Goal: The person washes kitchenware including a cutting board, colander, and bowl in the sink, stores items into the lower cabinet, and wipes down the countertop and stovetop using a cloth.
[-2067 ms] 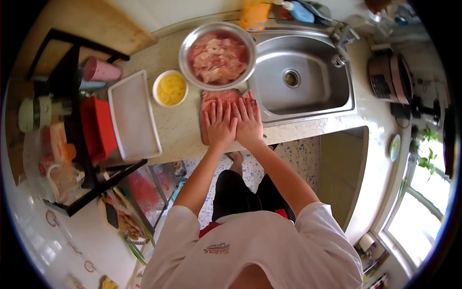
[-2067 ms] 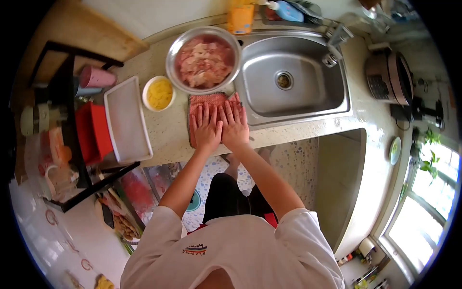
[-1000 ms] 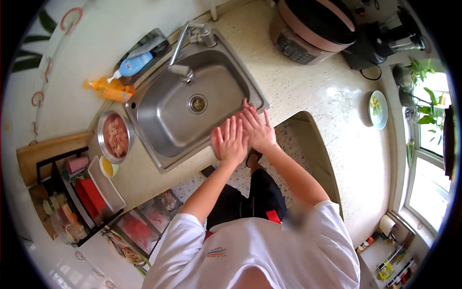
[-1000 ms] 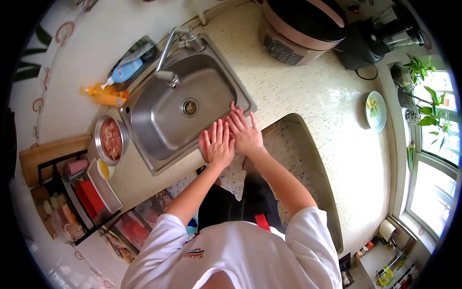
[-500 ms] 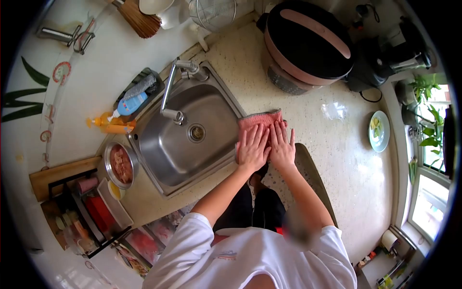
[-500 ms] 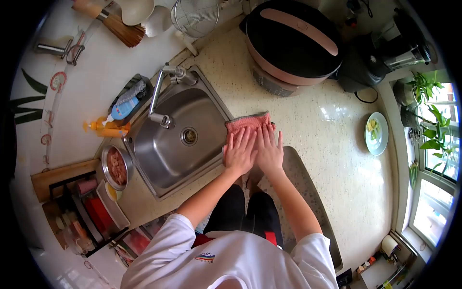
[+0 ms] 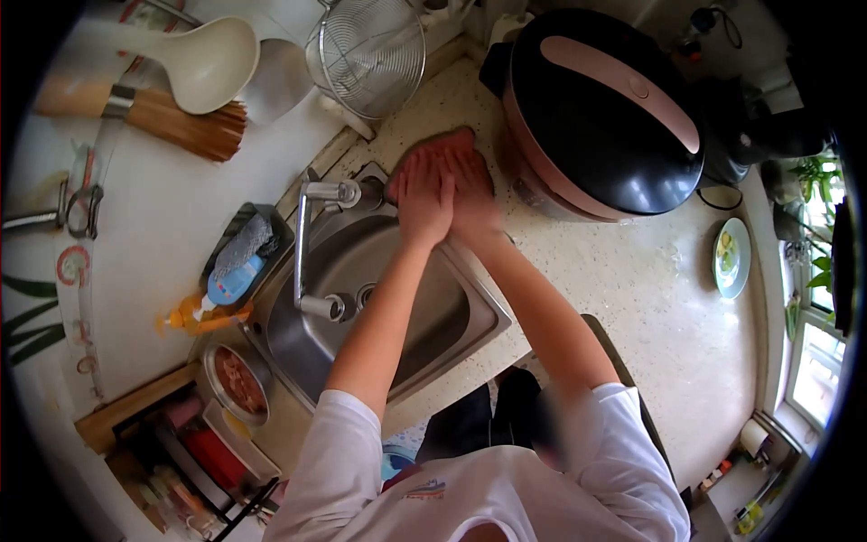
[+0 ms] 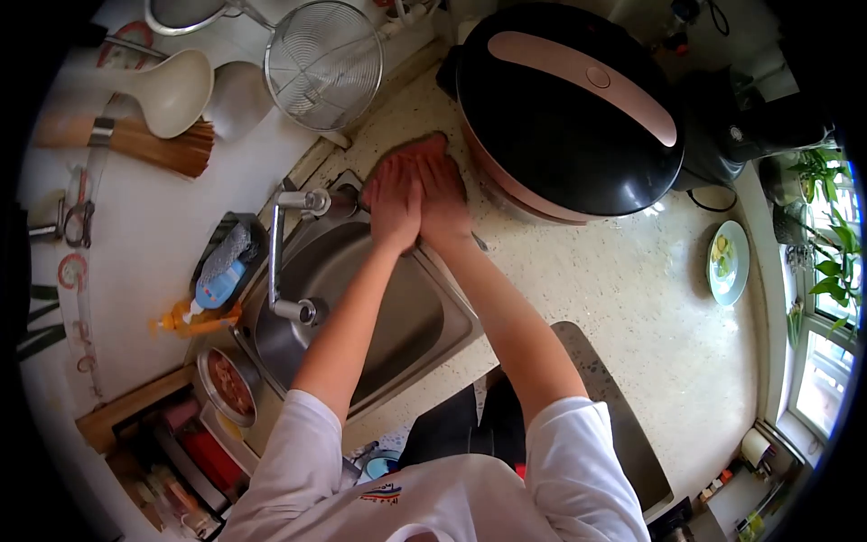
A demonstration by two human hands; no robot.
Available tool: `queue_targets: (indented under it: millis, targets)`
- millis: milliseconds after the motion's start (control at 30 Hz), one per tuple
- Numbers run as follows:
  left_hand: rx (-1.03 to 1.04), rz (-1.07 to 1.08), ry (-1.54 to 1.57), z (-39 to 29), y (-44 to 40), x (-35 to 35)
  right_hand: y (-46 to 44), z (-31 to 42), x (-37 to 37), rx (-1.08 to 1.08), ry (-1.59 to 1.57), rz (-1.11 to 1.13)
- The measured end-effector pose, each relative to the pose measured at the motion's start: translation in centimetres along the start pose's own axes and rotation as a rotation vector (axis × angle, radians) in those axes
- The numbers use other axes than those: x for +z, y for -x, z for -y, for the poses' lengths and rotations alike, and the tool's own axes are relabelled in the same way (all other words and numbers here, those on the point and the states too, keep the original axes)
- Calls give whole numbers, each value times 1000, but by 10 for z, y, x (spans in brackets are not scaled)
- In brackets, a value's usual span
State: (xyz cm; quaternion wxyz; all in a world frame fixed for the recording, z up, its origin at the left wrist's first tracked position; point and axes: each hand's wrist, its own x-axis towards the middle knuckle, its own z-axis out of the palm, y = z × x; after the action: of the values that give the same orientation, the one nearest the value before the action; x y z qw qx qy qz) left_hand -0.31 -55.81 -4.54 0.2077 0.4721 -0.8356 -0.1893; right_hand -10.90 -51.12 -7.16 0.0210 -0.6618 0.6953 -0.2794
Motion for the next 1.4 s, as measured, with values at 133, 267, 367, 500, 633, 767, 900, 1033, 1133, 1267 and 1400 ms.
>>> queue_targets:
  millis: [133,267,367,500,633,767,900,1033,1133,1267,1400]
  targets:
    - [-81,10,3,5,-46,-1,-50,-8,21,68,-26,-22]
    - [-21,49,-212,28,-69,20,-58,-17,13,44,68,33]
    - [-79,149,-260,6,-49,12,-34,-16,22,124,61,-44]
    - [-42,199,-179,-32,-3,14,23,-2,-18,358,-150,72]
    - [50,359,-302,-80,69,26,99,-2,-93,337,-3,32]
    - [59,445,-260,-139,128,47,171,-25,-134,370,31,86]
    - [81,403,-213,-204,145,79,207,-72,-175,394,127,163]
    - [147,396,-195,-262,127,125,215,-132,-218,436,149,94]
    - [229,350,-209,-308,99,160,225,-186,-235,450,298,45]
    - [315,348,-145,-366,80,202,247,-238,-252,588,369,-4]
    - [524,415,-173,-415,104,222,296,-258,-280,780,399,18]
